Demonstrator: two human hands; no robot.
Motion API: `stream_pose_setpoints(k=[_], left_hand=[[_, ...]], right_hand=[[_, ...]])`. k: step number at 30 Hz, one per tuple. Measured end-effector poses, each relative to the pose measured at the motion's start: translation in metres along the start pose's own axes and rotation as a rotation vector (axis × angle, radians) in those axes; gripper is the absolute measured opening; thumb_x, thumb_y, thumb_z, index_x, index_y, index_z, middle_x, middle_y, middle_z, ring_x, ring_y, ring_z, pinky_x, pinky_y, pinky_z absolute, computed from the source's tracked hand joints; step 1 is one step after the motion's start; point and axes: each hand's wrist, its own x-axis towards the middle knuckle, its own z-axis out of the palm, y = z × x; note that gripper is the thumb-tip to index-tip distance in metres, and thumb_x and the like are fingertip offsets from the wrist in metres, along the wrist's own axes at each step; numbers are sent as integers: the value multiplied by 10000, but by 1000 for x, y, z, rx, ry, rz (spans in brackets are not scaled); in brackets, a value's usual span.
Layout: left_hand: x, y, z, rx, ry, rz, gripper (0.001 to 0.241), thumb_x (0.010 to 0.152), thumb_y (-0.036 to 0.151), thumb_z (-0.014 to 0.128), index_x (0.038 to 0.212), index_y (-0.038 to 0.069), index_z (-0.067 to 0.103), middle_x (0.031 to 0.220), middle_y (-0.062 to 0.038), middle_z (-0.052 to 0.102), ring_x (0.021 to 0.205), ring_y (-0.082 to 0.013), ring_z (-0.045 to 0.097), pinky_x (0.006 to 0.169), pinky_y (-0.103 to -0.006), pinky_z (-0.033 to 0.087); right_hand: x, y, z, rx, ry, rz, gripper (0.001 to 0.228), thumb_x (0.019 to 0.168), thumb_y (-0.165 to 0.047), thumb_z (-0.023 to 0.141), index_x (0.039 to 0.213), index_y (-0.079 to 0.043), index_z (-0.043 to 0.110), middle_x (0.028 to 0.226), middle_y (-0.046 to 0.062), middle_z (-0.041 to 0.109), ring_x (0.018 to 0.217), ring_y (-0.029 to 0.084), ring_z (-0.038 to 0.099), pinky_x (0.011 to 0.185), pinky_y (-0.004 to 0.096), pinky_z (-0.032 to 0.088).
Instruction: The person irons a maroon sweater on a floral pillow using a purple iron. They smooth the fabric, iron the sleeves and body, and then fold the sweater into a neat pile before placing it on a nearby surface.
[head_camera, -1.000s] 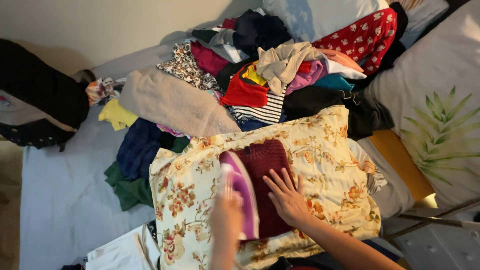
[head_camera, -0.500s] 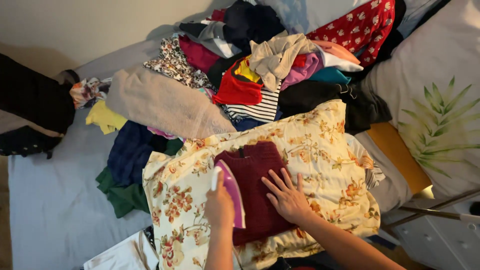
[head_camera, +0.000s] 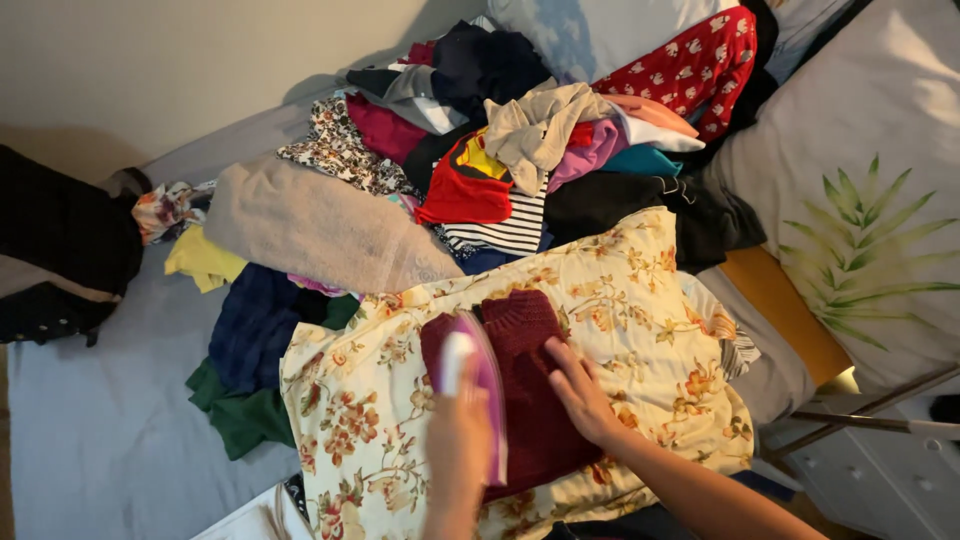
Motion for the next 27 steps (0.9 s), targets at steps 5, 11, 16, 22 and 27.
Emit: stream_pose_setpoints(k=[5,11,16,22,27], left_hand=[[-7,6,81,118,-131,285,521,957,231,605,1448,392,534,1256,-257,635,968,-419,722,769,-504,594],[32,40,58,54,-188,173,403,1046,251,558,1440,336,545,1228,-227,667,971,-424,719,786,-519,586],[-12,32,55,21,-156,287,453,951,225,606,1393,317,570,1253,-248,649,917,-434,726,756,-512,602],[-64,-19,49,107,-202,186,519,950,235,604,1430,413,523,1092,-230,680,817,-426,737,696,-525,611],[-57,-96,28,244,-138,-102,550,1013,302,546,1506,507,413,917,-194,679,755,-379,743,676,-503,612]], right_hand=[[0,1,6,798,174,10,632,1090,-332,385,1625,-69,175,1682,145,287,1575,297,226,1262,381,153],[-22,-26,-1,454,94,27,624,1064,-319,413,1606,-48,265,1674,125,301,1569,272,220,1252,372,166],[-23,-11,7,591,114,1,630,1082,-363,357,1618,-59,231,1700,136,260,1584,279,194,1261,386,143],[-33,-20,-7,254,40,-32,674,1046,-456,411,1620,-139,255,1693,99,259,1572,293,204,1252,457,147],[-39,-25,-12,-331,-47,-204,673,1003,-512,482,1588,-220,323,1677,68,245,1540,316,196,1210,550,118]])
